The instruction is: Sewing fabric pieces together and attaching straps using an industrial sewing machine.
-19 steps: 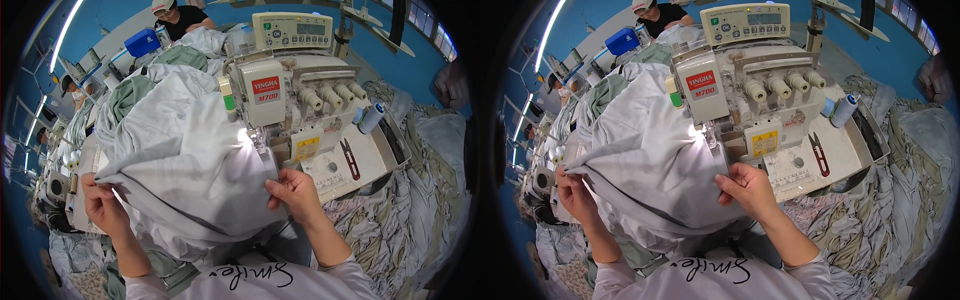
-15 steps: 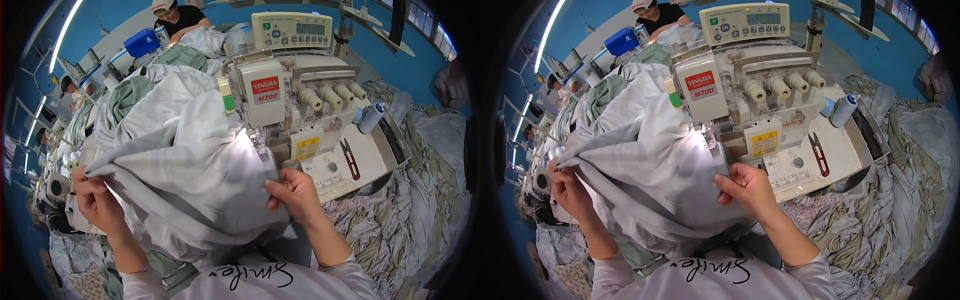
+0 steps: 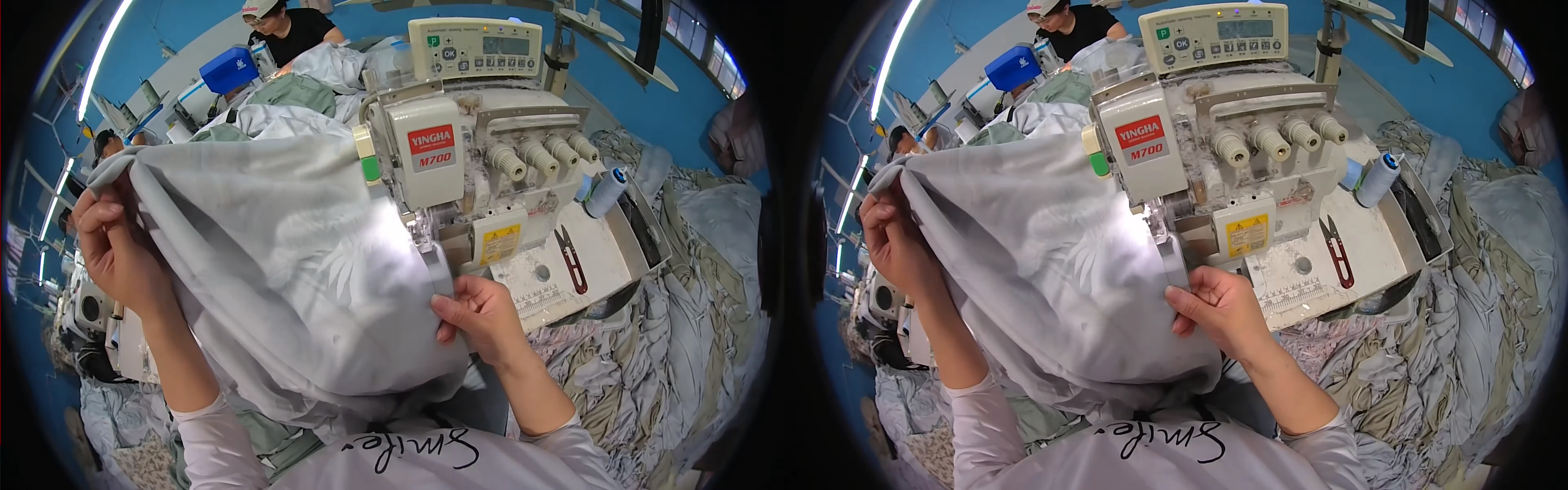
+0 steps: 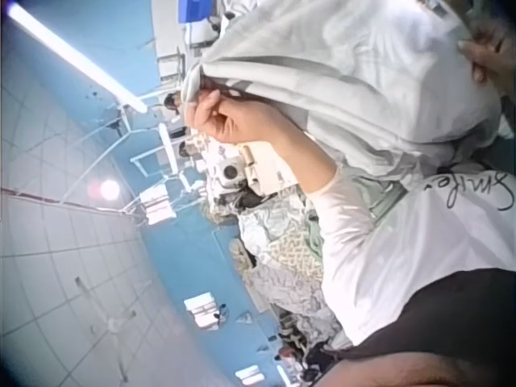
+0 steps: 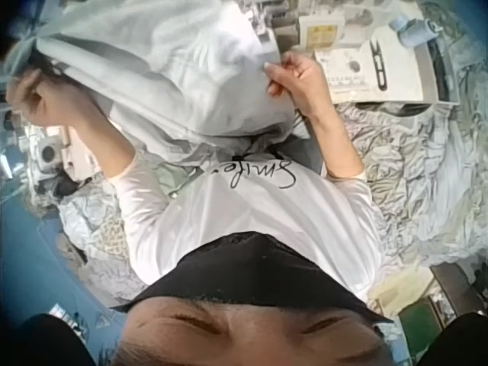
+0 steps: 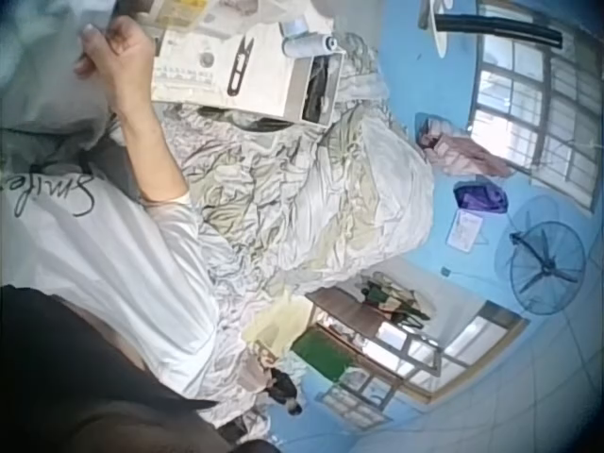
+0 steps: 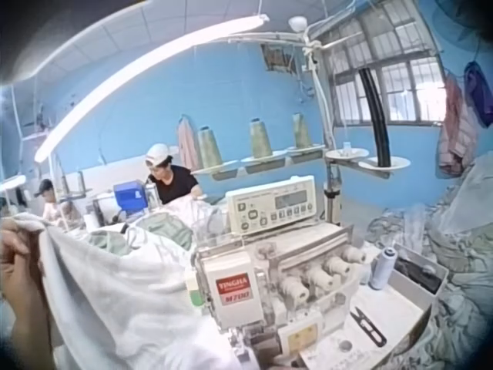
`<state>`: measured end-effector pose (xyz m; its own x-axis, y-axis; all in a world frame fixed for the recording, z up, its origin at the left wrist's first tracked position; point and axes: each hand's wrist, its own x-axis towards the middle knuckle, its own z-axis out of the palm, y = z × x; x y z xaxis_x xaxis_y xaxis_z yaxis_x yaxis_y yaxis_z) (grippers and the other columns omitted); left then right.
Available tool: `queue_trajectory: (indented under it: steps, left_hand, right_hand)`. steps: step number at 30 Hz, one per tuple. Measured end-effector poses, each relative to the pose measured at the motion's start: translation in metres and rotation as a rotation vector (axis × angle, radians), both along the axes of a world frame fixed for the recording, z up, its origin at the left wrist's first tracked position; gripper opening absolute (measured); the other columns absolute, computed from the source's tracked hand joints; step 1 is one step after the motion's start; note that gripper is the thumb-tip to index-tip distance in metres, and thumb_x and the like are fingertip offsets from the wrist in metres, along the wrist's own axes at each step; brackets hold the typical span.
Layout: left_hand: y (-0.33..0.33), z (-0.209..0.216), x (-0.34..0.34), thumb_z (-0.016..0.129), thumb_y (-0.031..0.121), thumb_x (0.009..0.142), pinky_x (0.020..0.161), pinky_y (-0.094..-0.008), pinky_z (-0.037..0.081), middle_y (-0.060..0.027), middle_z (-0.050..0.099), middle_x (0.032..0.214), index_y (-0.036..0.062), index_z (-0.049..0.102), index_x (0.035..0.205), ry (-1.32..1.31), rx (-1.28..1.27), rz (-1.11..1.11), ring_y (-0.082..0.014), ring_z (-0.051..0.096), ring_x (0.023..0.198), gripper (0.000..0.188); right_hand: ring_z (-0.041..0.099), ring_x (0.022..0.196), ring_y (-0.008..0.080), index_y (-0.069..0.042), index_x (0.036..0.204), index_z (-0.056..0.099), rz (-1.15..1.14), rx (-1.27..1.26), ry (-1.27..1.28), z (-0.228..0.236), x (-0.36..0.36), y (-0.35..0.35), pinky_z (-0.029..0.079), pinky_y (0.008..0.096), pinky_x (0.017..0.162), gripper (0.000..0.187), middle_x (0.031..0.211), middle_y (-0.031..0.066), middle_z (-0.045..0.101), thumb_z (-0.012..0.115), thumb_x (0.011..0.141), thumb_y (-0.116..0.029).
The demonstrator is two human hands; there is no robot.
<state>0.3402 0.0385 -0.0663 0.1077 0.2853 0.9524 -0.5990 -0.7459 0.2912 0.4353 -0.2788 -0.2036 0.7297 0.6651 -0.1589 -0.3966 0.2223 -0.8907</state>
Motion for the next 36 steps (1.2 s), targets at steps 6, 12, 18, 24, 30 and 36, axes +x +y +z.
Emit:
queue_trajectory:
  steps: [6, 12, 18, 24, 30, 36]
  left_hand:
    - [-0.011, 0.013, 0.011, 0.052, 0.000, 0.087, 0.087, -0.0275, 0.045, -0.0082, 0.055, 0.101, 0.0019, 0.054, 0.077, 0.092, 0.163, 0.160, -0.0158, 0.057, 0.094, 0.011]
    - [-0.003, 0.051, 0.028, 0.055, 0.006, 0.087, 0.082, -0.0227, 0.046, -0.0039, 0.062, 0.098, 0.0060, 0.063, 0.082, 0.021, 0.203, 0.349, -0.0110, 0.059, 0.089, 0.010]
    - [0.018, 0.089, 0.062, 0.054, 0.009, 0.087, 0.082, -0.0205, 0.043, -0.0020, 0.065, 0.095, 0.0110, 0.068, 0.091, -0.025, 0.227, 0.429, -0.0095, 0.059, 0.087, 0.014]
    - [0.080, 0.109, 0.092, 0.054, 0.014, 0.086, 0.085, -0.0252, 0.043, -0.0053, 0.061, 0.107, 0.0102, 0.061, 0.109, 0.308, 0.189, 0.370, -0.0136, 0.056, 0.097, 0.024]
    - [-0.025, -0.040, 0.019, 0.062, 0.011, 0.081, 0.066, -0.0192, 0.042, 0.0017, 0.060, 0.084, 0.0069, 0.062, 0.098, 1.062, -0.038, 0.038, -0.0051, 0.054, 0.075, 0.017]
    - [-0.145, -0.125, -0.113, 0.073, 0.012, 0.070, 0.076, -0.0311, 0.046, -0.0117, 0.056, 0.102, 0.0022, 0.054, 0.109, 1.300, 0.125, -0.219, -0.0244, 0.057, 0.088, 0.044]
  right_hand:
    - [0.057, 0.050, 0.0099, -0.001, 0.076, 0.054, 0.008, -0.026, 0.007, 0.003, 0.000, -0.001, 0.047, 0.0208, 0.046, 0.015, 0.063, 0.0030, 0.057, 0.066, 0.081, -0.011]
    - [0.057, 0.050, 0.0094, -0.001, 0.078, 0.056, 0.014, -0.003, 0.018, 0.004, 0.001, -0.001, 0.047, 0.0205, 0.047, 0.015, 0.063, 0.0026, 0.057, 0.066, 0.080, -0.011]
    - [0.057, 0.050, 0.0090, -0.001, 0.079, 0.057, 0.040, -0.010, 0.019, 0.002, 0.006, -0.001, 0.046, 0.0198, 0.047, 0.014, 0.063, 0.0023, 0.057, 0.066, 0.080, -0.011]
    - [0.057, 0.050, 0.0089, -0.001, 0.077, 0.058, 0.084, 0.006, 0.033, 0.010, 0.003, -0.004, 0.046, 0.0195, 0.046, 0.012, 0.065, 0.0021, 0.058, 0.066, 0.079, -0.009]
    - [0.056, 0.048, 0.0086, -0.001, 0.076, 0.058, 0.028, -0.048, 0.029, 0.004, 0.002, -0.006, 0.044, 0.0201, 0.044, 0.011, 0.061, 0.0011, 0.056, 0.066, 0.078, -0.010]
    - [0.052, 0.047, 0.0083, 0.001, 0.081, 0.060, 0.006, -0.388, -0.325, -0.005, -0.019, 0.007, 0.043, 0.0219, 0.042, 0.010, 0.060, 0.0023, 0.056, 0.061, 0.075, -0.007]
